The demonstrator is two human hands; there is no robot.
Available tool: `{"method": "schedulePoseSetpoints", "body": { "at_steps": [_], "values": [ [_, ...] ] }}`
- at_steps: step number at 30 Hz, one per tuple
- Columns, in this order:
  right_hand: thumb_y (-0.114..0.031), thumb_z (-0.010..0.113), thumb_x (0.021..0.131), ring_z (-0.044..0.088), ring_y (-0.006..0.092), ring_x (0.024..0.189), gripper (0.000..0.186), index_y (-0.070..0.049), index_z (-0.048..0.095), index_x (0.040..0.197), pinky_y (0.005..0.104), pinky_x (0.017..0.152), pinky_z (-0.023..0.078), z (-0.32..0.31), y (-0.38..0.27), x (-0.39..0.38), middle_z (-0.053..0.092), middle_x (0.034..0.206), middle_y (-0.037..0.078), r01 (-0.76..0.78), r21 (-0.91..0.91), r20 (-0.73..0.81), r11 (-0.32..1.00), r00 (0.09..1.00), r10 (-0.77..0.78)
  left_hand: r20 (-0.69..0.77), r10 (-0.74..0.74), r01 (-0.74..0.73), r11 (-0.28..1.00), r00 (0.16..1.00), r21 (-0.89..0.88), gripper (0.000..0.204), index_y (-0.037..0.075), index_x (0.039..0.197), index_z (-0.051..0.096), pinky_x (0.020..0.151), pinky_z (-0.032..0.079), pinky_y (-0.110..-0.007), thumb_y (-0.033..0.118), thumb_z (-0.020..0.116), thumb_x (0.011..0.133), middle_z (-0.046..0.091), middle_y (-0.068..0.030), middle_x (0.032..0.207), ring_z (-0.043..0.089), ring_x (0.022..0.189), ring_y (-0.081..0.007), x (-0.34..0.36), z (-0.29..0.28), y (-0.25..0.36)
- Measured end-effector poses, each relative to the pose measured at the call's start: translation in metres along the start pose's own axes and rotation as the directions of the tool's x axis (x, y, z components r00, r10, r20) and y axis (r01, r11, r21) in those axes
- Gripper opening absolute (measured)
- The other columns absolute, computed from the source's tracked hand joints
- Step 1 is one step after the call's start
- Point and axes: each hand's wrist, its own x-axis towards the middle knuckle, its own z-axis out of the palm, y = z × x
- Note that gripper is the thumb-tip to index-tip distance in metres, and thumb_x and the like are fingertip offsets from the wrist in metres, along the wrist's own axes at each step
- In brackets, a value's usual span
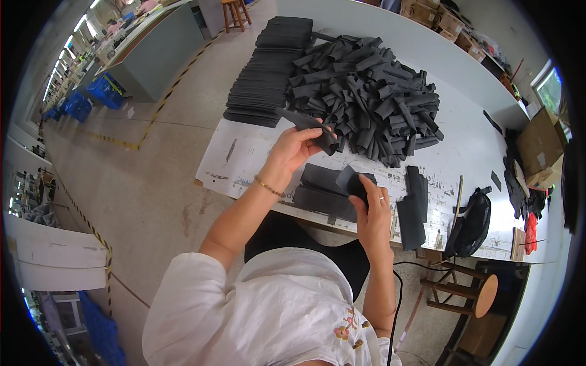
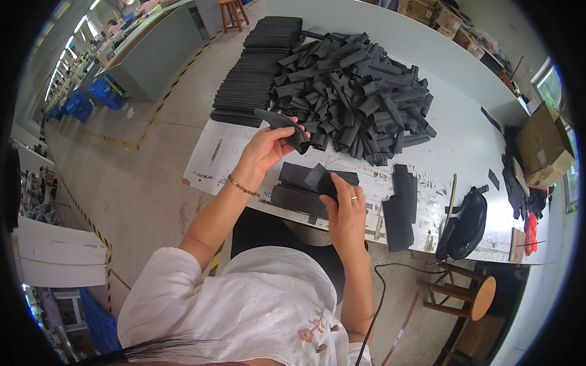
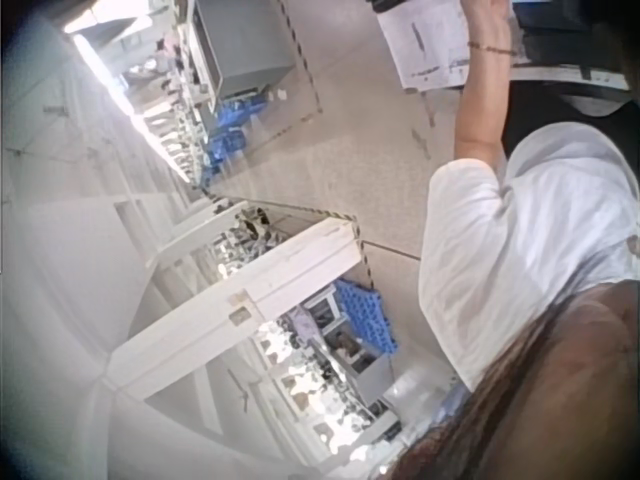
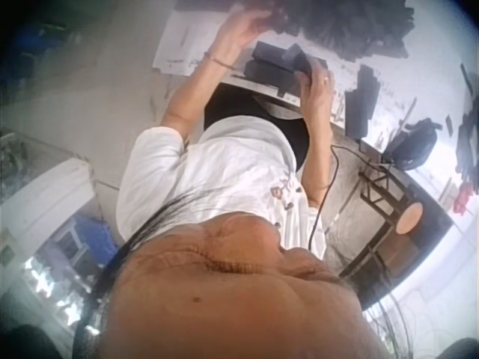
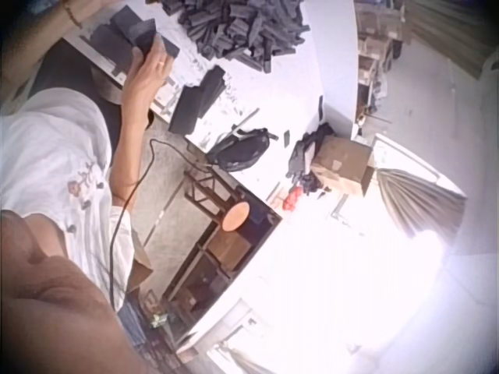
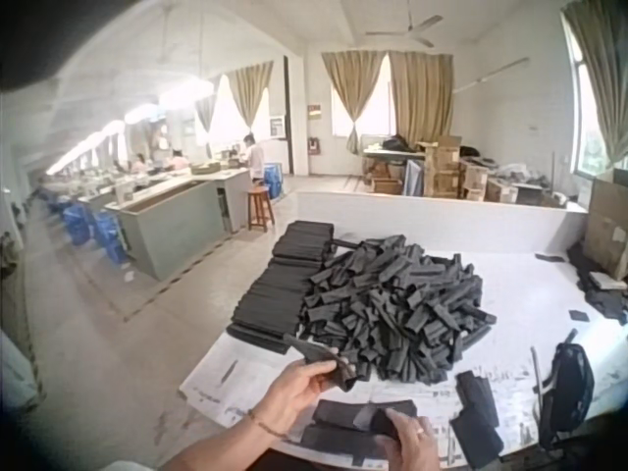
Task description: Inspecting and neatly stacking rectangular gray foam padding pieces on a workbench.
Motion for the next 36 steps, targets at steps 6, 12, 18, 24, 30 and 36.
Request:
{"method": "schedulePoseSetpoints", "body": {
  "at_steps": [6, 12, 18, 24, 30, 36],
  "values": [
    [-0.005, 0.072, 0.081, 0.058, 0.0265, 0.092, 0.036, -0.007, 0.065, 0.117, 0.0391, 0.081, 0.042, -0.002, -0.01, 0.019, 0.065, 0.105, 0.006, 0.16, -0.159, -0.124, 0.974, 0.976, -0.18, -0.019, -0.048, 0.05, 0.99, 0.999, 0.135, 0.03, -0.001, 0.118, 0.058, 0.088, 0.058, -0.038, 0.002, 0.065, 0.089, 0.067, -0.0155, 0.106, 0.069, 0.099, -0.0294, -0.004, 0.007, -0.006],
    [-0.004, 0.073, 0.078, 0.058, 0.0227, 0.088, 0.031, -0.008, 0.068, 0.108, 0.0374, 0.077, 0.041, -0.004, -0.002, 0.026, 0.066, 0.099, 0.002, 0.181, -0.267, -0.163, 0.947, 0.96, -0.229, 0.02, -0.101, 0.096, 0.979, 0.995, 0.178, 0.035, 0.001, 0.122, 0.056, 0.084, 0.059, -0.037, 0.004, 0.066, 0.089, 0.067, -0.0179, 0.109, 0.069, 0.099, -0.0266, -0.012, 0.019, -0.01],
    [-0.003, 0.072, 0.079, 0.058, 0.023, 0.087, 0.026, -0.008, 0.07, 0.105, 0.0375, 0.079, 0.042, -0.007, -0.003, 0.026, 0.065, 0.095, 0.002, 0.174, -0.323, -0.177, 0.93, 0.955, -0.24, 0.053, -0.119, 0.106, 0.974, 0.991, 0.2, 0.039, 0.002, 0.126, 0.053, 0.082, 0.059, -0.039, 0.005, 0.066, 0.09, 0.067, -0.0191, 0.112, 0.069, 0.098, -0.0264, -0.022, 0.029, -0.011],
    [-0.004, 0.072, 0.078, 0.058, 0.0219, 0.087, 0.032, -0.007, 0.068, 0.11, 0.0382, 0.08, 0.041, -0.002, 0.0, 0.026, 0.064, 0.1, 0.002, 0.182, -0.41, -0.2, 0.894, 0.938, -0.283, 0.071, -0.03, 0.014, 0.977, 0.997, 0.213, 0.047, 0.0, 0.131, 0.049, 0.081, 0.06, -0.036, 0.002, 0.068, 0.088, 0.066, -0.0164, 0.11, 0.068, 0.1, -0.0254, -0.031, 0.038, -0.015],
    [-0.007, 0.073, 0.081, 0.054, 0.0316, 0.096, 0.055, -0.003, 0.053, 0.132, 0.0437, 0.085, 0.041, 0.017, -0.01, 0.02, 0.058, 0.115, 0.013, 0.163, -0.225, -0.194, 0.961, 0.959, -0.208, 0.132, 0.185, -0.216, 0.934, 0.974, 0.285, 0.055, -0.001, 0.134, 0.045, 0.09, 0.056, -0.037, 0.0, 0.07, 0.085, 0.062, -0.0152, 0.118, 0.065, 0.107, -0.0251, -0.056, 0.057, -0.03],
    [-0.001, 0.074, 0.076, 0.053, 0.0386, 0.099, 0.057, -0.001, 0.048, 0.126, 0.0473, 0.085, 0.044, 0.031, -0.012, -0.006, 0.053, 0.12, 0.022, 0.118, -0.06, -0.157, 0.991, 0.979, -0.126, 0.261, 0.175, -0.206, 0.974, 0.949, 0.099, 0.022, 0.004, 0.111, 0.061, 0.099, 0.046, -0.042, 0.023, 0.055, 0.1, 0.068, -0.0106, 0.086, 0.061, 0.115, -0.0285, -0.05, 0.057, -0.046]
  ]
}}
